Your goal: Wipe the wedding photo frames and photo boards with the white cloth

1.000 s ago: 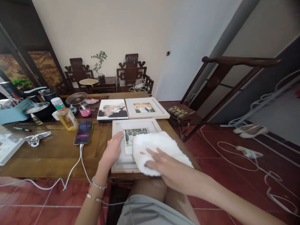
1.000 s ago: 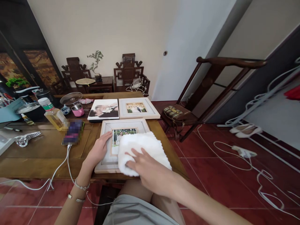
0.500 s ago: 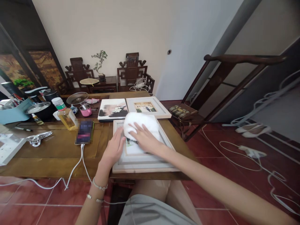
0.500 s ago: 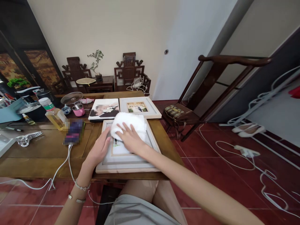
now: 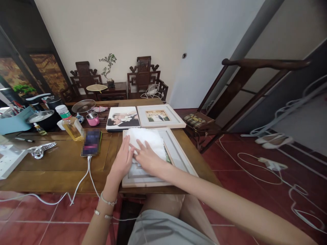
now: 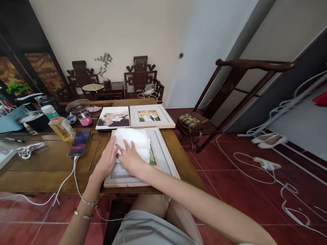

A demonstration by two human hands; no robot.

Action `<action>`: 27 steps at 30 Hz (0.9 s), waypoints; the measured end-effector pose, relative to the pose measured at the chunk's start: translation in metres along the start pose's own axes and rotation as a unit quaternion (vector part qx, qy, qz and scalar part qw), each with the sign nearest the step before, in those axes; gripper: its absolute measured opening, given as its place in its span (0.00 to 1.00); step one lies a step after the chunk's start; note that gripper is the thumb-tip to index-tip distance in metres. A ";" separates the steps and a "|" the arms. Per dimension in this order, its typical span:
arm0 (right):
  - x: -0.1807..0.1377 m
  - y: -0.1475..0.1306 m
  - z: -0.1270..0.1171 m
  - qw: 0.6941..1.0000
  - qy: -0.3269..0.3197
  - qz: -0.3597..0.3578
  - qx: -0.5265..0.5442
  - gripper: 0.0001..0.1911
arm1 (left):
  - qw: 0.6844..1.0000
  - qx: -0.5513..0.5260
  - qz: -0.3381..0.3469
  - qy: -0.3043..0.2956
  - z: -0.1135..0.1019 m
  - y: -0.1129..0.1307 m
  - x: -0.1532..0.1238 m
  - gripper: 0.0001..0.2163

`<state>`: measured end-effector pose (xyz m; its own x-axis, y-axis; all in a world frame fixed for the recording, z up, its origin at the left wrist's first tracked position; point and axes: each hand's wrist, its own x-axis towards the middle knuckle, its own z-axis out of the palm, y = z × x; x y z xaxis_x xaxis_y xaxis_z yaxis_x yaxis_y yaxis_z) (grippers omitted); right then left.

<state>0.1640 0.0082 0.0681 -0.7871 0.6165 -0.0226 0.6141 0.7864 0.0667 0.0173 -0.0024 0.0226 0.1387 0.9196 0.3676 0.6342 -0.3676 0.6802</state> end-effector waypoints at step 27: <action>-0.064 -0.036 -0.020 0.998 -0.033 -0.001 0.053 0.16 | 0.997 0.064 0.034 -0.022 -0.003 0.004 0.004 0.20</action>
<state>0.1911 -0.0603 0.0876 -0.7844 0.6137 -0.0894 0.6185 0.7848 -0.0392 0.0181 -0.0001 0.0285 0.2162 0.8991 0.3806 0.7139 -0.4115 0.5665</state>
